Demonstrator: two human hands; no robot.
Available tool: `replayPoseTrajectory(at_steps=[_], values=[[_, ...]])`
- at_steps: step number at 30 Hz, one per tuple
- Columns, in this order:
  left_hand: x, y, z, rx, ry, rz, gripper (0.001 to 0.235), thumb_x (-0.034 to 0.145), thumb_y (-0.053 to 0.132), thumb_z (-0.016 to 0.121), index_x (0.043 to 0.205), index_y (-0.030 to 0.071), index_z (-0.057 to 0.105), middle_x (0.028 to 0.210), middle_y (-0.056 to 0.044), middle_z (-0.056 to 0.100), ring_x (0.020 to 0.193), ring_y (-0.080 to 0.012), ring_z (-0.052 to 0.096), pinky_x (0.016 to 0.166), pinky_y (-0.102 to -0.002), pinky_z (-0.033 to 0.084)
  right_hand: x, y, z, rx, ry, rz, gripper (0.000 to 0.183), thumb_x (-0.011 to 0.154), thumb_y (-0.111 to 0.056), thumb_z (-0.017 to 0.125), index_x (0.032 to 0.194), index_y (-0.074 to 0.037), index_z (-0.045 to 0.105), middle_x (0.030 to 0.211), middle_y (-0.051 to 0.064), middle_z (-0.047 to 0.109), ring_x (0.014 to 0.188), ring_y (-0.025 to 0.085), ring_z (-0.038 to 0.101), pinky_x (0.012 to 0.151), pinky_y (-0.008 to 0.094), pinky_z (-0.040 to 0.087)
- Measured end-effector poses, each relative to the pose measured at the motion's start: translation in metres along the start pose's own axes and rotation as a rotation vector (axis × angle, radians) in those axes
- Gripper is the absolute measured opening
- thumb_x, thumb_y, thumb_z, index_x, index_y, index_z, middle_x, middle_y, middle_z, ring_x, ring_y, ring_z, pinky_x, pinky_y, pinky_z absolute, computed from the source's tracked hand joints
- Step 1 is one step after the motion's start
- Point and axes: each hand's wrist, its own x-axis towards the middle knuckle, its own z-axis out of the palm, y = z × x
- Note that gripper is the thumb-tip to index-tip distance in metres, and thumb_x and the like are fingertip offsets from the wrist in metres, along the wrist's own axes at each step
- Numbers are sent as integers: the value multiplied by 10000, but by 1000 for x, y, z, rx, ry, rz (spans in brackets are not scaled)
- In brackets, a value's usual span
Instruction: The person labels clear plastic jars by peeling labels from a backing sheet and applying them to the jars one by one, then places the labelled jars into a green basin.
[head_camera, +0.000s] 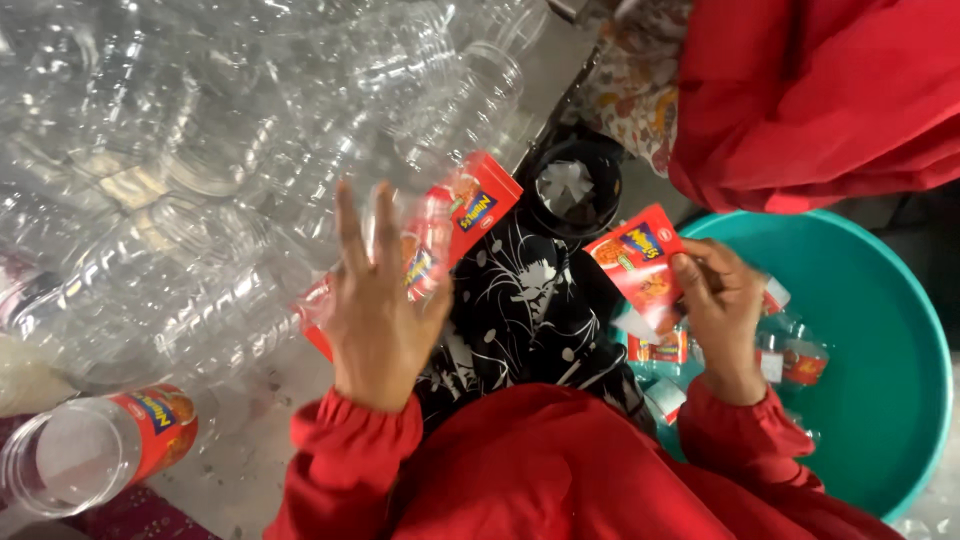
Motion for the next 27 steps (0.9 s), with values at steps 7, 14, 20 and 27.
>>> replayPoseTrajectory(at_steps=[7, 14, 20, 27], values=[[6, -30, 18, 88, 163, 194, 771, 788, 307, 885, 1386, 8, 500, 1311, -179, 593, 1055, -401, 693, 823, -441, 589, 17, 23, -25, -328, -91, -352, 95, 1101, 23, 661, 1140, 67, 736, 875, 37, 645, 743, 70, 566, 646, 210, 434], [-26, -35, 36, -780, -414, -141, 332, 827, 223, 833, 1094, 50, 737, 736, -20, 715, 591, -91, 621, 539, -265, 471, 38, 4, -12, -272, -252, 189, 68, 856, -14, 754, 923, -3, 756, 790, 57, 712, 606, 104, 575, 497, 280, 408], [-21, -26, 36, -1015, -886, 100, 350, 961, 148, 771, 1265, -4, 688, 874, -7, 694, 782, -12, 580, 673, -226, 521, 23, -32, 69, -164, -915, -168, 147, 800, -105, 861, 847, -34, 742, 764, 37, 731, 667, 105, 688, 595, 256, 506], [-24, -29, 12, -1113, -729, -130, 557, 857, 87, 797, 1378, -10, 623, 897, 1, 721, 731, -12, 607, 621, -220, 516, 37, -30, 44, -254, -632, -446, 216, 805, 29, 698, 913, -57, 531, 1243, 177, 642, 1148, 284, 598, 972, 338, 453]])
